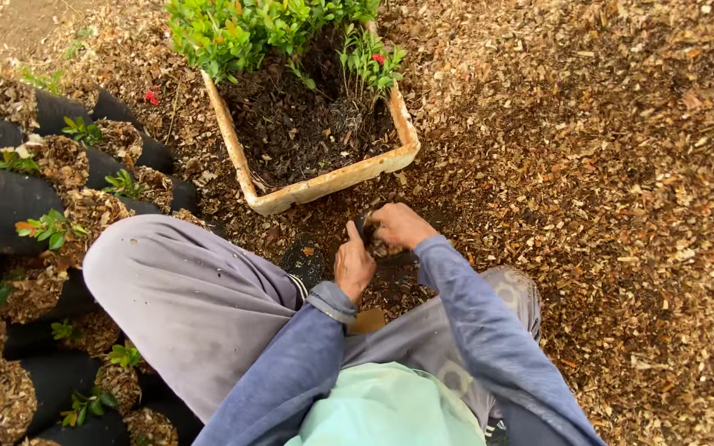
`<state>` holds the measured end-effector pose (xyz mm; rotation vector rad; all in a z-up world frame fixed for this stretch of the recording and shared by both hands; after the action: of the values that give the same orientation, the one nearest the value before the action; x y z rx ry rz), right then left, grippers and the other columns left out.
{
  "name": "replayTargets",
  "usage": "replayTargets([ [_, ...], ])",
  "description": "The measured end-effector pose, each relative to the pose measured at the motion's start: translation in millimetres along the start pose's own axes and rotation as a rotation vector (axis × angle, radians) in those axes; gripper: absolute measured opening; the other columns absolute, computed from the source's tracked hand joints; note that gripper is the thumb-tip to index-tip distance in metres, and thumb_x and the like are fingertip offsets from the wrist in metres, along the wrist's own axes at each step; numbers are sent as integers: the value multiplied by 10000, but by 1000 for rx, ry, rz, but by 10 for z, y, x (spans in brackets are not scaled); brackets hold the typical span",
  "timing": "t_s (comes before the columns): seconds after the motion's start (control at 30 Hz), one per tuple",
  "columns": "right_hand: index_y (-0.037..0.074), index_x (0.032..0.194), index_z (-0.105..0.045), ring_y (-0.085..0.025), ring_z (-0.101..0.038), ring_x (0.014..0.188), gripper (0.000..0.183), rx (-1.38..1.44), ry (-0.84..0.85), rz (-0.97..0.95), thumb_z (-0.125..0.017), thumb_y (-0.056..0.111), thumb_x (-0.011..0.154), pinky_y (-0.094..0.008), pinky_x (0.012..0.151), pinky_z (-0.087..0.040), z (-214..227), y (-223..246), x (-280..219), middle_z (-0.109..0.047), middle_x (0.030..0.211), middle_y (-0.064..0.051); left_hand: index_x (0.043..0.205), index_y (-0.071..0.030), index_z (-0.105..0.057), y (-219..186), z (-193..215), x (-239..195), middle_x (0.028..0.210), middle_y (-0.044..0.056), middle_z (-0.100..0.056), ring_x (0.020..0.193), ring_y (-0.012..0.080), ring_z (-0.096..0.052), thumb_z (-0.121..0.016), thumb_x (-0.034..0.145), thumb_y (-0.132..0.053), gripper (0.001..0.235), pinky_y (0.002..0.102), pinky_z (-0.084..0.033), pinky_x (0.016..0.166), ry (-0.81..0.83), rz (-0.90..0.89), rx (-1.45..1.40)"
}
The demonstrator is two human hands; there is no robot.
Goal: The person sits on the ground and removes a small plant from a wooden tray. They place the seedling into a black plastic nursery bag and pack soil around its roots. The person repeats this process with additional seedlings from the tray.
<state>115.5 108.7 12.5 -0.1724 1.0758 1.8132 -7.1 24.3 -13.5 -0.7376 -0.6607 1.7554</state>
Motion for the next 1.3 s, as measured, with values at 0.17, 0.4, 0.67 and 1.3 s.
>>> replayTargets([
  [0.17, 34, 987, -749, -389, -727, 854, 133, -419, -233, 217, -637, 64, 922, -478, 789, -602, 65, 26, 103, -736, 912, -233, 1565, 51, -226, -109, -38, -29, 727, 242, -676, 616, 387, -666, -591, 874, -48, 788, 504, -526, 537, -76, 135, -68],
  [0.4, 26, 862, -722, -404, -710, 854, 112, -418, -123, 373, -687, 105, 791, -508, 730, -569, -147, -387, 271, -730, 865, -213, 1601, 75, -121, -208, -105, -180, 675, 234, -649, 560, 327, -645, -569, 855, -8, 874, 477, -514, 500, -86, 82, -166],
  [0.67, 99, 989, -766, -324, -740, 954, 209, -679, -84, -41, -584, 202, 982, -460, 796, -607, -709, -370, 437, -762, 1057, -176, 1576, 73, -133, -331, 215, -114, 765, 243, -687, 668, 400, -680, -591, 867, -59, 854, 511, -545, 575, -13, 155, -60],
  [1.3, -16, 1176, -662, -381, -709, 872, 355, -373, -446, 42, -707, 163, 873, -490, 766, -576, 1258, 1295, 2401, -743, 964, -228, 1175, 15, -636, -686, 104, -284, 632, 251, -612, 563, 443, -646, -661, 1010, -336, 389, 532, -539, 554, 520, -38, -112],
])
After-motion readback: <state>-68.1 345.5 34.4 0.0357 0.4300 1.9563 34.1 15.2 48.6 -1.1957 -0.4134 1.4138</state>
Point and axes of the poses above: each hand's wrist, its own x-axis towards the middle knuckle, its own z-axis out of the back of the hand, y = z × x, the point moved 2 cm from there along x, towards the middle knuckle
